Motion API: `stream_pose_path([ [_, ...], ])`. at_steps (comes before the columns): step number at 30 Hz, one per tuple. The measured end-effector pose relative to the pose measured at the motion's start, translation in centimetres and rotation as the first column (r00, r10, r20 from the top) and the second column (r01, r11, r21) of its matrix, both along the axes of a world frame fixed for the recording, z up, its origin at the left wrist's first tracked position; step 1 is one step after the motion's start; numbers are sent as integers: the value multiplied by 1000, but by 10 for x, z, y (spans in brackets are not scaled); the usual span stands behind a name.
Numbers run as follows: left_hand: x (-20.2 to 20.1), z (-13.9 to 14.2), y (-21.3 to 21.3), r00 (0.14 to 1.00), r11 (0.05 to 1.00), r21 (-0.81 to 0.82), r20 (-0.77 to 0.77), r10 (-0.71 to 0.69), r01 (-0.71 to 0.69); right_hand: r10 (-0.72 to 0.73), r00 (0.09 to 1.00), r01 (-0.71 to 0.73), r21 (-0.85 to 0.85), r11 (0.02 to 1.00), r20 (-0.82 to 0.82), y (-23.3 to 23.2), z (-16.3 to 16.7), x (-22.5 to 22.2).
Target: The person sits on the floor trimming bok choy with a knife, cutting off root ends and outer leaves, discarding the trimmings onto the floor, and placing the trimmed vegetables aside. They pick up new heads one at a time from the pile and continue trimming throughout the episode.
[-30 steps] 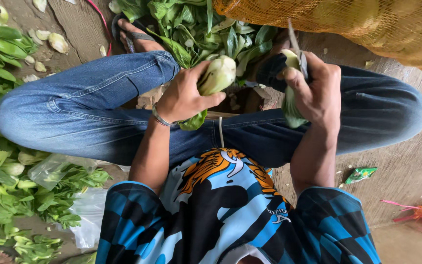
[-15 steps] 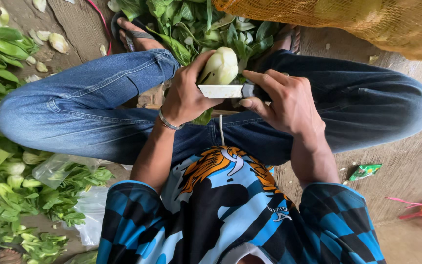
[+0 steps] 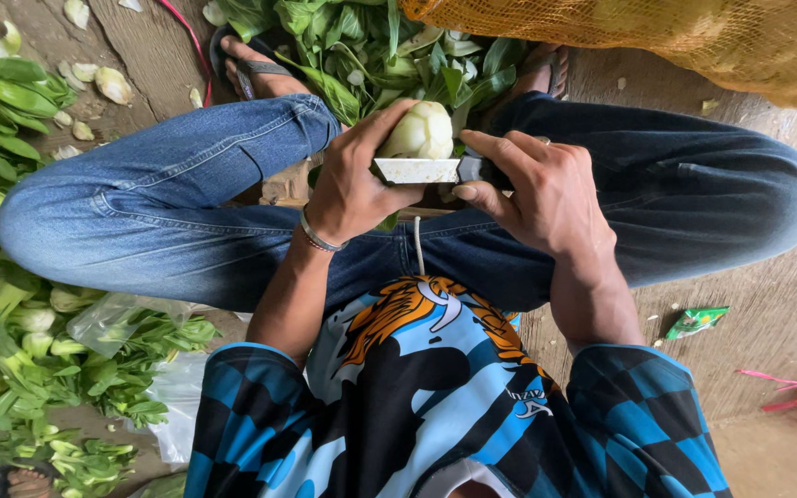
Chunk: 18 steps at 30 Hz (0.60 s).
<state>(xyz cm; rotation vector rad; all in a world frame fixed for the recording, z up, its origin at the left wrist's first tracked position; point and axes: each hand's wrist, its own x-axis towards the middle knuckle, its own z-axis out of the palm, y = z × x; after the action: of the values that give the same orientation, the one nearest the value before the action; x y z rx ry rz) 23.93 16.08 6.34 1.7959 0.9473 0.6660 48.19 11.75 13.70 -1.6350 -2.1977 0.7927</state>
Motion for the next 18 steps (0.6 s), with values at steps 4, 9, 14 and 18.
stream_pose_path([
  [4,2,4,-1,999,1000,-5,-39,-10,10,-15,1000,16,13,1000,-14,-1,0,0],
  [9,1,6,-3,998,1000,-19,60,-8,9,-9,999,9,13,1000,-35,-2,2,0],
  [14,-4,4,-6,999,1000,-10,50,3,-2,-9,996,9,-3,1000,-85,-3,4,1],
  [18,-1,4,-10,994,998,52,93,-48,44,16,997,-16,10,1000,-82,-5,3,1],
])
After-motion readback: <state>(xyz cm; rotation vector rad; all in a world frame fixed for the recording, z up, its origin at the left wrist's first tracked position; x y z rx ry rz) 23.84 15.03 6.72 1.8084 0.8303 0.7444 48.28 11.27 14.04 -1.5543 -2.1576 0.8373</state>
